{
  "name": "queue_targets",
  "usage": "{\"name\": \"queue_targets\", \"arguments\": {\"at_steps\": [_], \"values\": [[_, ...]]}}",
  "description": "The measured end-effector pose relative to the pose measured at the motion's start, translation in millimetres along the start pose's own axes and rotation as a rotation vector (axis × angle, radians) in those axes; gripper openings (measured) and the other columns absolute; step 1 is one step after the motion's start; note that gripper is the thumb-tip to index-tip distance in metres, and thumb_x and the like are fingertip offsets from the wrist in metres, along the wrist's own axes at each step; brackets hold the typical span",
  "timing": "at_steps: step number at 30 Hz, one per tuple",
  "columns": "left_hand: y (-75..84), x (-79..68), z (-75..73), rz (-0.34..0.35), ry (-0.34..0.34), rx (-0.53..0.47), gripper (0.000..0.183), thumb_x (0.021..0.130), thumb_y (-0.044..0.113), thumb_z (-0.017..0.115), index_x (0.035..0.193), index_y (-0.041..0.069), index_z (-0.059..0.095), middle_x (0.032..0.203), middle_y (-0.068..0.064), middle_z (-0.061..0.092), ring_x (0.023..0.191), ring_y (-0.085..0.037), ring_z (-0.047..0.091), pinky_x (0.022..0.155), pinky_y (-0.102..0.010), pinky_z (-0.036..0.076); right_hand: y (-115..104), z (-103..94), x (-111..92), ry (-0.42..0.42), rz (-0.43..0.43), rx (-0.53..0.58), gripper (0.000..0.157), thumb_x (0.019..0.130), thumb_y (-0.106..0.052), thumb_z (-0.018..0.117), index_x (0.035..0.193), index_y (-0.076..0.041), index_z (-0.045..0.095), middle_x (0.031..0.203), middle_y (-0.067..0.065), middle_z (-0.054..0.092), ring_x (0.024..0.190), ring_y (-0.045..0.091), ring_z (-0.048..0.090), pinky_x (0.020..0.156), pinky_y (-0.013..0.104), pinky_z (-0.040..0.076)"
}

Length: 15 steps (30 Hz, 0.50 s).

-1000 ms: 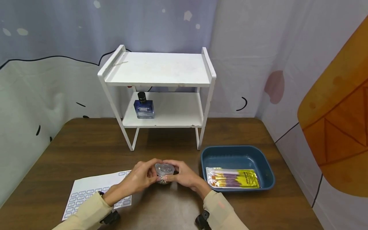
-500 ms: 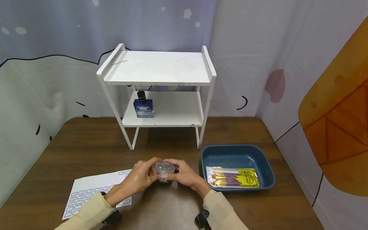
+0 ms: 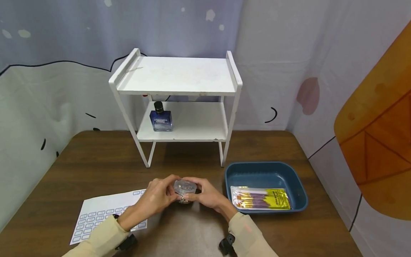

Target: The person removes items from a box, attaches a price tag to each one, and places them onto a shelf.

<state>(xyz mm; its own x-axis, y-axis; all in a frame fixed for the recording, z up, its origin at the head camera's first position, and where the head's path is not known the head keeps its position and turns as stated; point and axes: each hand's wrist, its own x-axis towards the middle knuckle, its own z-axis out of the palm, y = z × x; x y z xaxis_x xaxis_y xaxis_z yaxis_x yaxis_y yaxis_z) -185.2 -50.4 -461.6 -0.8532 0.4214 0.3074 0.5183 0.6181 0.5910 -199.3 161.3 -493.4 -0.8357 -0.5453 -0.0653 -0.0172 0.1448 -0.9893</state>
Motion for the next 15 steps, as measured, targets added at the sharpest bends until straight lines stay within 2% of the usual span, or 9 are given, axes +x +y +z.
{"name": "queue_targets", "arguments": {"at_steps": [8, 11, 15], "values": [[-4.8, 2.6, -3.0, -0.025, -0.002, -0.018, 0.049, 0.068, 0.014, 0.092, 0.11, 0.006, 0.068, 0.063, 0.007, 0.064, 0.053, 0.003, 0.051, 0.051, -0.018, 0.043, -1.1, -3.0, -3.3, -0.009, -0.019, 0.03, 0.058, 0.092, -0.009, 0.071, 0.144, 0.002, 0.047, 0.142, 0.026, 0.053, 0.128, 0.033, 0.053, 0.1, 0.024, 0.044], [-6.3, 3.8, -5.2, -0.094, -0.013, -0.037, 0.055, 0.066, 0.021, 0.094, 0.113, 0.008, 0.068, 0.071, 0.005, 0.067, 0.058, -0.001, 0.057, 0.056, -0.021, 0.047, -2.0, -4.0, -4.8, -0.011, -0.031, 0.05, 0.059, 0.091, -0.008, 0.071, 0.144, 0.002, 0.047, 0.142, 0.026, 0.052, 0.126, 0.032, 0.054, 0.099, 0.024, 0.045], [-6.7, 5.4, -8.9, -0.209, -0.043, -0.126, 0.065, 0.066, 0.025, 0.094, 0.123, 0.006, 0.067, 0.086, -0.004, 0.074, 0.073, -0.014, 0.07, 0.065, -0.025, 0.056, -3.7, -5.0, -6.1, -0.001, -0.045, 0.082, 0.061, 0.091, -0.009, 0.072, 0.146, 0.0, 0.046, 0.146, 0.026, 0.048, 0.126, 0.03, 0.053, 0.099, 0.024, 0.046]]}}
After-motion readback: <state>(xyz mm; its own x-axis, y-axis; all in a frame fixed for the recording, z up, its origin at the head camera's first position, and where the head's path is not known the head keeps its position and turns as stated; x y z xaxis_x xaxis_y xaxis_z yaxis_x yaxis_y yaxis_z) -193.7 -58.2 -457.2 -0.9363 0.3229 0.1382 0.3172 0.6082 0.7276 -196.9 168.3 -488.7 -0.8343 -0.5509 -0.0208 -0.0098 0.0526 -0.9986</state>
